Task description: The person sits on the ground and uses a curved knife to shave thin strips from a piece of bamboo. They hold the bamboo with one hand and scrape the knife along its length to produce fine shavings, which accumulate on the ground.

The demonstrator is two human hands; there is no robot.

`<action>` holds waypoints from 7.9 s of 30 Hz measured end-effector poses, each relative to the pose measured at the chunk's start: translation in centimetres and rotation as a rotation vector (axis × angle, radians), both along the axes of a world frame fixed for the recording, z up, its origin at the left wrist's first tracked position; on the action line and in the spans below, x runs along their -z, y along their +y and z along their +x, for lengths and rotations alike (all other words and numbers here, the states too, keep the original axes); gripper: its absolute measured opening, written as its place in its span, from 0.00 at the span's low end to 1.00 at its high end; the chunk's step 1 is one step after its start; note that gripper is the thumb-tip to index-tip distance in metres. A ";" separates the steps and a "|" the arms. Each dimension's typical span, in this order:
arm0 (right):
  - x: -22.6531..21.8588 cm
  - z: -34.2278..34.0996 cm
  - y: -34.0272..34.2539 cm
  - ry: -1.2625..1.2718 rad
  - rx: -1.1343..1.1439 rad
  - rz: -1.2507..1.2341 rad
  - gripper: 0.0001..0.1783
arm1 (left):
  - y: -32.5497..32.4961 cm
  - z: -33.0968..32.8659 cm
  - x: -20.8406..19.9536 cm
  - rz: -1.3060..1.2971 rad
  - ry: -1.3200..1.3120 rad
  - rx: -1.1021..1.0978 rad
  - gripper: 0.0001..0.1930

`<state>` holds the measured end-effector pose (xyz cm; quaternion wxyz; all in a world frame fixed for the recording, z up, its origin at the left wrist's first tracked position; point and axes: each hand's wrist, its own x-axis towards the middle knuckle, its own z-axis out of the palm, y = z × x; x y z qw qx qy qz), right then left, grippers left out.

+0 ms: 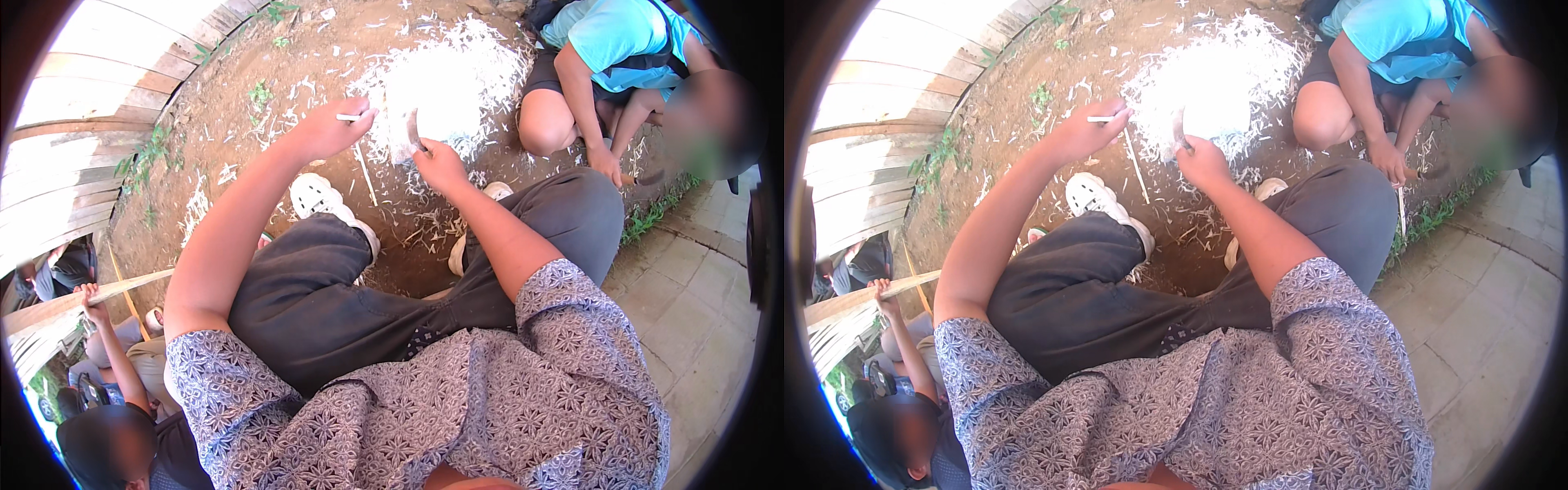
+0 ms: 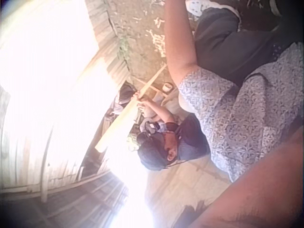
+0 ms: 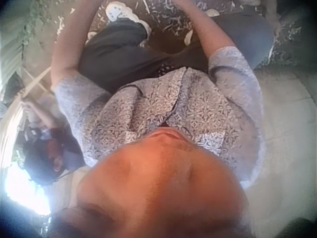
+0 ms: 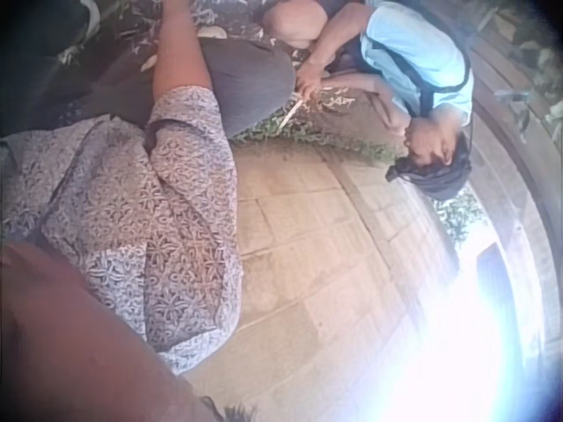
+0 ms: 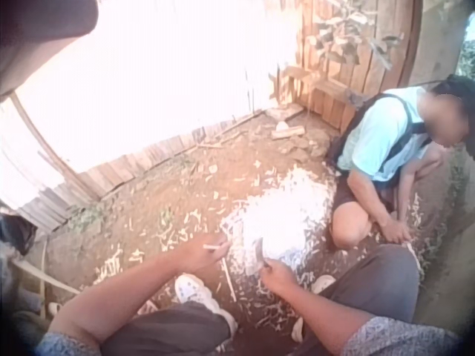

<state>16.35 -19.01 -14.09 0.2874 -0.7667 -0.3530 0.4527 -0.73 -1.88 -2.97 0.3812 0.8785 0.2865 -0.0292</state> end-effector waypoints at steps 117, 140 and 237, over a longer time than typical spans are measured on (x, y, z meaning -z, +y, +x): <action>0.6 0.3 -1.4 -0.089 -0.041 0.039 0.21 | 0.7 0.5 -0.4 -0.178 0.130 -0.200 0.26; -0.6 0.3 -0.5 -0.004 -0.050 0.020 0.26 | 0.7 0.1 -0.1 -0.185 0.112 -0.197 0.26; 1.1 -0.1 -0.7 -0.021 -0.013 -0.042 0.20 | -0.5 0.7 1.4 -0.414 -0.161 -0.216 0.26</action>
